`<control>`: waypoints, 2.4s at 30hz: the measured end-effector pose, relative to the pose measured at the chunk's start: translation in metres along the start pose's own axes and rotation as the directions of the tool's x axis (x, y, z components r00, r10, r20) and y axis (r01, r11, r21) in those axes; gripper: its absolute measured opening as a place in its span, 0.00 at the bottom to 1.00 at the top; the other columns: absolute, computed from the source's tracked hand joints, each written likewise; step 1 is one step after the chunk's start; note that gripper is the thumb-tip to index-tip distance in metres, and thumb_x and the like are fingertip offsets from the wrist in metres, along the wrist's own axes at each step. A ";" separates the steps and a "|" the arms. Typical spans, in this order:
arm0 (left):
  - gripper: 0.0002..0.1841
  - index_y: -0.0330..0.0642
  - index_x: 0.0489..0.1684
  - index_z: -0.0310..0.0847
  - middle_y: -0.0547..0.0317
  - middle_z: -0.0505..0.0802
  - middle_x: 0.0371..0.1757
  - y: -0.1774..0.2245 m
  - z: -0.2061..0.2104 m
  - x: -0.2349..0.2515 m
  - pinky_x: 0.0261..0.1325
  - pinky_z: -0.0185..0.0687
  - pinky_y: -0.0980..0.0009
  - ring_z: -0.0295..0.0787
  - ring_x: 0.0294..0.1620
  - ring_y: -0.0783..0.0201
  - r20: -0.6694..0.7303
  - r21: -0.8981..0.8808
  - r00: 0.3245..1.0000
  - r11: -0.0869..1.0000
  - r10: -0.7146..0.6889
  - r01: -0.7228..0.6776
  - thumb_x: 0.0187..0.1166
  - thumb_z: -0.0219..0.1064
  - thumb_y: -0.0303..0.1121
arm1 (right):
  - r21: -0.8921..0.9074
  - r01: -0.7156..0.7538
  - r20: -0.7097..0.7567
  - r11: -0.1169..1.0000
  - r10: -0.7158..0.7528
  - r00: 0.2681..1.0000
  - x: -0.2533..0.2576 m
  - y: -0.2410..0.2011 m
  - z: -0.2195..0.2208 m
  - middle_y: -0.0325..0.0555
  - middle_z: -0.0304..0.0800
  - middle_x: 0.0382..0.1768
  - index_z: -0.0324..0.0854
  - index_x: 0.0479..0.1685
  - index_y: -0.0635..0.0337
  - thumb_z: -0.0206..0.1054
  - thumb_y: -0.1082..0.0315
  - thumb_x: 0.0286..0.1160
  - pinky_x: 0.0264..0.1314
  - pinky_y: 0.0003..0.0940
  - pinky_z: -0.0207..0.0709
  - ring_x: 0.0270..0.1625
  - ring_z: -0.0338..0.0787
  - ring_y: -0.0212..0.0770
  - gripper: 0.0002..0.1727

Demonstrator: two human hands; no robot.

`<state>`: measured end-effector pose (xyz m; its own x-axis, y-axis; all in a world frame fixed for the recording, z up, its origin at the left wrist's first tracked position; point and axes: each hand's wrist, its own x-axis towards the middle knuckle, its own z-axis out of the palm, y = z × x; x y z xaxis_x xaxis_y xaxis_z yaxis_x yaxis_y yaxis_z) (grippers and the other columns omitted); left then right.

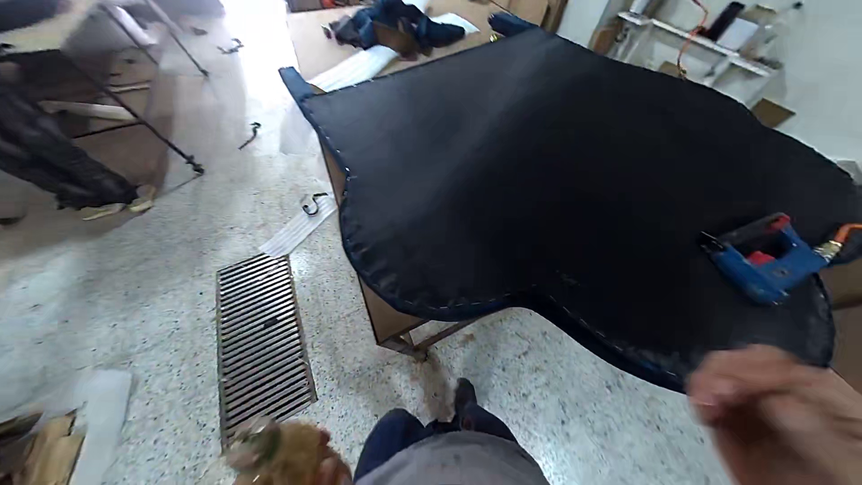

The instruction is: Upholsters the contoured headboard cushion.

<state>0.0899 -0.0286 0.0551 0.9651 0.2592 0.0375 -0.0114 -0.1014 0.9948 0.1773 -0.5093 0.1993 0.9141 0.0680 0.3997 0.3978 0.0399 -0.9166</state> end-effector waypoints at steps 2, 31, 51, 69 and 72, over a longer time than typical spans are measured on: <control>0.34 0.38 0.68 0.76 0.55 0.95 0.54 0.043 0.039 0.052 0.62 0.91 0.51 0.94 0.55 0.56 0.290 -0.044 0.957 0.999 0.013 -0.001 0.59 0.86 0.32 | -0.036 -0.040 -0.060 0.999 0.038 0.998 -0.014 0.018 0.043 0.34 0.94 0.45 0.92 0.56 0.43 0.67 0.58 0.85 0.37 0.28 0.90 0.38 0.93 0.32 0.11; 0.28 0.48 0.59 0.81 0.57 0.93 0.53 0.117 0.098 0.249 0.64 0.89 0.59 0.93 0.55 0.57 0.821 -0.552 0.280 0.816 0.497 0.170 0.60 0.84 0.45 | -0.367 -0.615 -0.811 0.698 0.084 0.579 -0.175 -0.058 0.267 0.44 0.95 0.41 0.94 0.48 0.57 0.67 0.61 0.84 0.38 0.36 0.93 0.36 0.94 0.39 0.12; 0.36 0.25 0.63 0.74 0.41 0.94 0.52 -0.042 -0.090 0.231 0.59 0.91 0.47 0.95 0.53 0.50 0.665 0.126 0.747 0.985 0.003 -0.117 0.59 0.85 0.37 | -0.334 -0.358 -0.809 0.872 -0.070 0.583 -0.027 0.031 0.210 0.38 0.95 0.37 0.90 0.47 0.54 0.72 0.75 0.70 0.40 0.29 0.93 0.34 0.94 0.33 0.10; 0.38 0.42 0.63 0.80 0.57 0.96 0.51 0.003 0.040 0.172 0.56 0.95 0.64 0.95 0.52 0.69 0.857 0.066 0.515 0.991 0.002 -0.114 0.53 0.88 0.50 | -0.013 -0.239 -0.702 0.971 0.161 0.694 0.008 0.069 0.171 0.42 0.95 0.39 0.93 0.54 0.58 0.70 0.67 0.80 0.44 0.27 0.91 0.38 0.94 0.32 0.10; 0.36 0.45 0.63 0.81 0.65 0.95 0.50 0.016 0.070 0.168 0.53 0.95 0.70 0.93 0.50 0.76 0.856 -0.022 0.510 0.993 0.079 -0.117 0.53 0.85 0.50 | 0.063 -0.161 -0.662 0.985 0.162 0.732 0.012 0.057 0.199 0.43 0.95 0.42 0.93 0.55 0.57 0.73 0.66 0.77 0.41 0.25 0.92 0.38 0.94 0.32 0.12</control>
<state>0.2706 -0.0537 0.0702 0.7158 -0.6981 0.0165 -0.1301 -0.1101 0.9854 0.1958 -0.3077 0.1535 0.7855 -0.6034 0.1376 0.2396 0.0916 -0.9665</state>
